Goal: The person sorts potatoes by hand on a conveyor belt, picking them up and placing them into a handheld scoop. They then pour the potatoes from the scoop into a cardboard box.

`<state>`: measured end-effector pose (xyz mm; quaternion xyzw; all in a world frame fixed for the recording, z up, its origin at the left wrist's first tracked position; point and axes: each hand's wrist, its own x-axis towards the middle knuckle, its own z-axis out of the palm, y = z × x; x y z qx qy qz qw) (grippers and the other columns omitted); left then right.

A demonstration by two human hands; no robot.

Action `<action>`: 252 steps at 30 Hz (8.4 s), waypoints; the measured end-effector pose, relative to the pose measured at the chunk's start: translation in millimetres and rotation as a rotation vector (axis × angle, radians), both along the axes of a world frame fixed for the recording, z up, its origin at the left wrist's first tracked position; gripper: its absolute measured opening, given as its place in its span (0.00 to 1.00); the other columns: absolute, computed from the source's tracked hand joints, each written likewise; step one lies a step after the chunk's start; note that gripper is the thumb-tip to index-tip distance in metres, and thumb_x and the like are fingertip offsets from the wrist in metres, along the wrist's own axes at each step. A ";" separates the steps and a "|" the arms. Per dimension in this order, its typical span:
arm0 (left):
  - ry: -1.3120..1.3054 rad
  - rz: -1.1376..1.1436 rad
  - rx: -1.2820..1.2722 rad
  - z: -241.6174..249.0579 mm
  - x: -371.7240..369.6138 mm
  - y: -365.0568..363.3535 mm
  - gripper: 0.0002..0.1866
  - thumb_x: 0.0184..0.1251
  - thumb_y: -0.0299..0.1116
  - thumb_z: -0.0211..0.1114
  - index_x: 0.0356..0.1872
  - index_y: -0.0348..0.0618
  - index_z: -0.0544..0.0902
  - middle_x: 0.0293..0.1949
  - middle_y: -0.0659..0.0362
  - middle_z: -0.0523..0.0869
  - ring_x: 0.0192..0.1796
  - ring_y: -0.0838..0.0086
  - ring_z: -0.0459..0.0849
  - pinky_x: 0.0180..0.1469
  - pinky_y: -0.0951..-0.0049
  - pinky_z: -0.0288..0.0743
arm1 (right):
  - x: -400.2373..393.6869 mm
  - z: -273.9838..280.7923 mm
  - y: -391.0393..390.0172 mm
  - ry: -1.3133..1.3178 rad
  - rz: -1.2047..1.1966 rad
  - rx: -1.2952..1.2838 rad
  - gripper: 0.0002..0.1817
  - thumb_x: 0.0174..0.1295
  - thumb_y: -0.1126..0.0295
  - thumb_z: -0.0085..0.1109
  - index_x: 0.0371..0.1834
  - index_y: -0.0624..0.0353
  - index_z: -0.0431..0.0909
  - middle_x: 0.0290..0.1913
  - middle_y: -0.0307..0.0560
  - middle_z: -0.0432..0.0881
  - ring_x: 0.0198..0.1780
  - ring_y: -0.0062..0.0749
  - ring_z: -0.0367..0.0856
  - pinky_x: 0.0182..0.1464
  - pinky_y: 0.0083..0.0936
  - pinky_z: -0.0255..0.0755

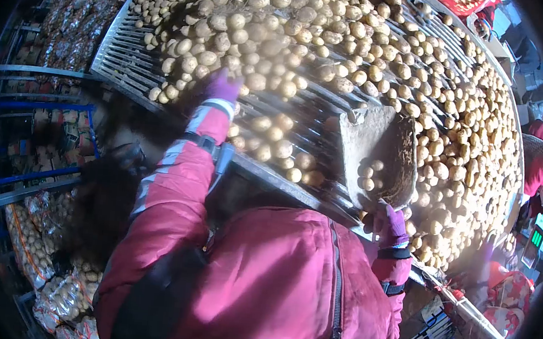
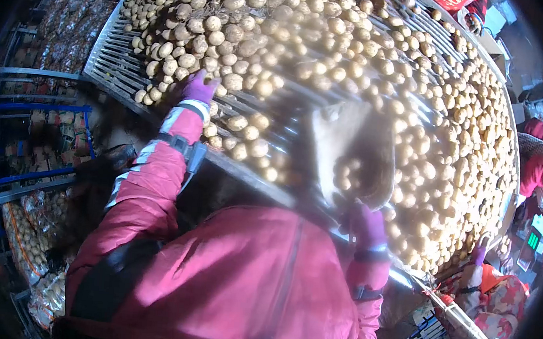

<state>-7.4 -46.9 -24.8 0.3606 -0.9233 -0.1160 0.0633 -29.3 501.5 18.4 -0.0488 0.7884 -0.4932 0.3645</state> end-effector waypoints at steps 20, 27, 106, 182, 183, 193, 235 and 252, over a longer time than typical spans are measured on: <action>0.051 -0.176 0.104 -20.4 -89.7 -27.1 0.43 0.49 0.52 0.72 0.66 0.41 0.69 0.59 0.39 0.75 0.60 0.47 0.76 0.62 0.55 0.70 | 19.2 -22.9 25.6 -0.182 -0.364 -0.059 0.17 0.65 0.58 0.54 0.31 0.63 0.80 0.21 0.45 0.78 0.21 0.30 0.77 0.24 0.27 0.70; 0.084 -0.539 0.566 28.2 -68.3 80.5 0.40 0.59 0.44 0.68 0.71 0.44 0.64 0.67 0.43 0.67 0.66 0.53 0.71 0.66 0.56 0.68 | -3.4 0.8 -15.9 -0.394 -0.566 -0.107 0.21 0.66 0.54 0.52 0.31 0.63 0.82 0.16 0.42 0.76 0.15 0.26 0.73 0.15 0.21 0.65; -0.080 -0.559 -0.355 68.3 -211.4 -45.7 0.30 0.57 0.34 0.65 0.64 0.53 0.70 0.59 0.47 0.75 0.54 0.49 0.80 0.54 0.56 0.76 | 20.2 -18.2 -35.2 -0.178 -0.442 -0.268 0.19 0.62 0.59 0.59 0.48 0.63 0.78 0.36 0.49 0.82 0.26 0.31 0.79 0.24 0.25 0.71; 0.063 -0.009 1.196 96.1 95.5 149.4 0.09 0.63 0.30 0.55 0.37 0.40 0.82 0.25 0.62 0.81 0.17 0.81 0.72 0.15 0.80 0.63 | -23.4 -61.4 25.9 0.264 0.088 -0.132 0.14 0.69 0.62 0.48 0.36 0.59 0.79 0.23 0.45 0.80 0.20 0.30 0.78 0.20 0.26 0.70; 0.106 -0.005 1.201 99.4 114.7 133.6 0.10 0.64 0.31 0.54 0.39 0.38 0.81 0.25 0.61 0.80 0.17 0.79 0.73 0.14 0.78 0.62 | -23.8 -66.6 32.2 0.354 0.154 -0.076 0.14 0.69 0.61 0.48 0.37 0.59 0.79 0.23 0.45 0.80 0.20 0.30 0.78 0.20 0.27 0.71; -0.234 0.311 0.252 63.6 250.5 -8.0 0.33 0.54 0.41 0.71 0.61 0.38 0.75 0.57 0.41 0.80 0.60 0.56 0.79 0.63 0.65 0.70 | -19.8 -82.5 58.6 0.194 0.125 0.017 0.13 0.70 0.60 0.48 0.38 0.56 0.78 0.24 0.41 0.79 0.21 0.27 0.78 0.20 0.25 0.71; 0.259 -0.427 0.237 55.1 -86.6 -11.8 0.16 0.65 0.36 0.58 0.50 0.40 0.79 0.40 0.47 0.83 0.41 0.49 0.81 0.47 0.54 0.77 | 28.2 -40.4 -5.4 -0.030 -0.360 -0.100 0.15 0.64 0.65 0.57 0.51 0.57 0.81 0.25 0.40 0.83 0.23 0.23 0.80 0.25 0.24 0.73; -0.188 -0.767 0.448 -39.9 -91.8 45.6 0.29 0.54 0.45 0.72 0.55 0.40 0.79 0.46 0.44 0.85 0.49 0.59 0.84 0.53 0.63 0.77 | 12.0 -2.0 -83.0 -0.421 -0.617 -0.317 0.20 0.67 0.57 0.52 0.46 0.65 0.82 0.24 0.45 0.79 0.22 0.29 0.76 0.24 0.25 0.70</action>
